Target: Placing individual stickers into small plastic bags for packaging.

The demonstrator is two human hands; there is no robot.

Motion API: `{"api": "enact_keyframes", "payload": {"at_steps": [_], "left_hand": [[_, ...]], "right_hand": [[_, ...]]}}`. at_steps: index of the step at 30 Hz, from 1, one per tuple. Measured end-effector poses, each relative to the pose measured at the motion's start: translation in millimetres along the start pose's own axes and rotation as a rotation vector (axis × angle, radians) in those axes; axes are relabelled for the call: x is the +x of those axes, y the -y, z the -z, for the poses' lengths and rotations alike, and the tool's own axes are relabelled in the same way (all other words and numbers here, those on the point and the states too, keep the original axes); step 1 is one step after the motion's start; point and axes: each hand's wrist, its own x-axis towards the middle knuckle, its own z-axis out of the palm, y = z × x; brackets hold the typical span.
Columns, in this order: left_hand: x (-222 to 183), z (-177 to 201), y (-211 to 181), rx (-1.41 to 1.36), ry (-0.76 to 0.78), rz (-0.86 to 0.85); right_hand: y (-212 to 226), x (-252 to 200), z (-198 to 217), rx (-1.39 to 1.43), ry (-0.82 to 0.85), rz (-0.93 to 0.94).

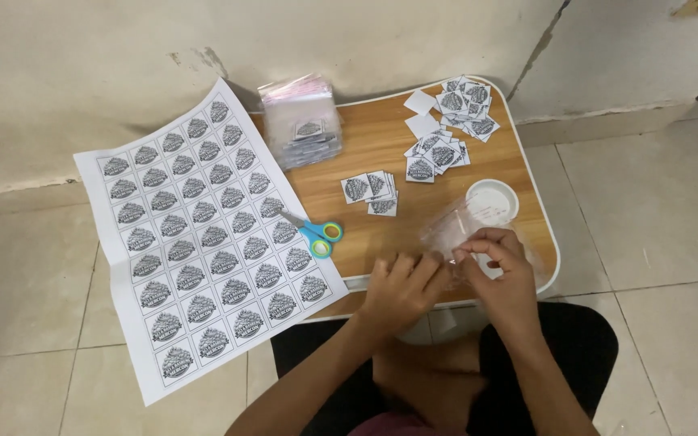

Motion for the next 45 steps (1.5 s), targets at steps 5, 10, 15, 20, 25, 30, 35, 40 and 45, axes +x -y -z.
{"api": "enact_keyframes", "payload": {"at_steps": [5,10,15,20,25,30,35,40,45], "left_hand": [[-23.4,2.3,-2.9,-0.24,0.196,0.209],[-42.8,6.1,19.8,-1.016,0.193,1.142],[-67.1,-12.5,8.9,-1.289,0.32,1.417],[-63.3,-25.7,1.8,-1.19,0.32,1.478],[-66.8,-37.9,-4.7,-0.982,0.294,1.492],[-62.3,-31.4,-0.3,-1.024,0.264,1.484],[-66.7,-28.0,0.8,-1.087,0.256,1.384],[-75.7,-30.2,2.1,-1.241,0.27,1.419],[-58.3,-18.3,5.6,-1.319,0.23,1.242]], "right_hand": [[-0.9,-1.0,2.8,-0.132,-0.148,0.143],[1.6,-4.7,2.5,-0.06,-0.153,0.119],[-9.5,-4.7,-7.7,-0.065,-0.114,0.175],[0.6,-8.1,-8.1,-0.249,-0.179,0.296],[-6.7,-11.2,-12.3,-0.226,-0.177,0.218],[-4.3,-11.0,-12.1,-0.143,-0.165,0.167],[-5.8,-8.3,-10.7,-0.025,-0.103,0.102],[-2.1,-7.5,-6.0,0.537,0.136,-0.387],[-27.6,1.3,3.1,0.617,0.247,-0.402]]}}
